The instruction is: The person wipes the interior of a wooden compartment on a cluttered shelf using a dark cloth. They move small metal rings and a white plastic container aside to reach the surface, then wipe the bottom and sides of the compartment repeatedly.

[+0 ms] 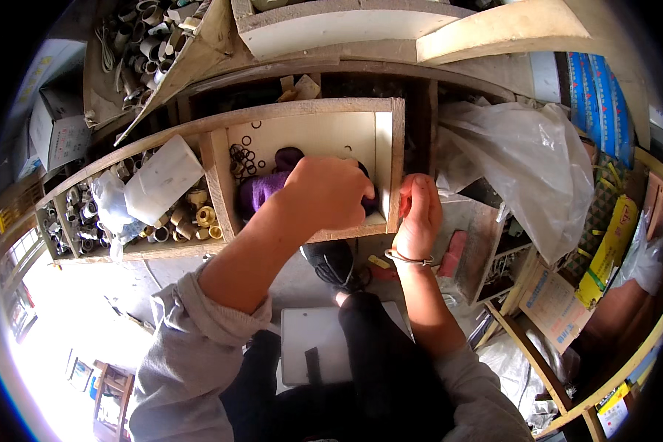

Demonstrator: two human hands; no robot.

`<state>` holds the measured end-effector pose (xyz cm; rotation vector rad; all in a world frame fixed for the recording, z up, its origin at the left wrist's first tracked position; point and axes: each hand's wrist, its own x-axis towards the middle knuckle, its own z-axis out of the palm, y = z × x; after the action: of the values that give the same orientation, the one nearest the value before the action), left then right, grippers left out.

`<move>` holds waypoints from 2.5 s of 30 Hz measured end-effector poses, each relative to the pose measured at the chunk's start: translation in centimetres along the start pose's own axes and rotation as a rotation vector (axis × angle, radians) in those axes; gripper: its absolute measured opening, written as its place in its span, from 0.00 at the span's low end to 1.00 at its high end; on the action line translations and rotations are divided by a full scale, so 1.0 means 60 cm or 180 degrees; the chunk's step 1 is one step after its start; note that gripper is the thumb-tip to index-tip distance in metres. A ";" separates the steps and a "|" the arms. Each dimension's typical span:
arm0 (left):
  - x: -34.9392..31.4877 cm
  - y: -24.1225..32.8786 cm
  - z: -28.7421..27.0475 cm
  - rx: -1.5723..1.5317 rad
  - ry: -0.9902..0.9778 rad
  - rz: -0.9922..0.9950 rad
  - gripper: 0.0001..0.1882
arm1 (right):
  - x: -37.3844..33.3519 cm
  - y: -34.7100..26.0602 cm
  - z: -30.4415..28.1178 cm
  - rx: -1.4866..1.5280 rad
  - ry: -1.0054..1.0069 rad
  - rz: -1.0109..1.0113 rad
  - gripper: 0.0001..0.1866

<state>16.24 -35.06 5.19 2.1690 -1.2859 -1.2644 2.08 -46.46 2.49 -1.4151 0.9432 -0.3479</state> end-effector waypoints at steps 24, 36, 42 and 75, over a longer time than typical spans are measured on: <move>-0.110 0.053 -0.058 0.1025 0.1288 0.0240 0.15 | 0.003 0.000 -0.105 0.0724 0.0446 0.0132 0.15; -0.006 0.003 0.030 -0.0584 0.0773 -0.0099 0.08 | -0.010 -0.014 -0.064 0.0290 -0.0067 -0.0009 0.15; -0.026 0.004 0.014 -0.2774 0.1305 0.0648 0.12 | -0.025 -0.020 -0.042 0.0430 0.0035 -0.0087 0.14; -0.608 -0.171 0.501 -0.5862 0.5711 -0.1787 0.11 | -0.246 -0.021 0.251 -0.3201 -0.4310 -0.3039 0.20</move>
<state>-10.13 5.28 1.10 1.0192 0.9759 0.1119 4.40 -25.93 6.99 -2.3771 -0.8723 0.5010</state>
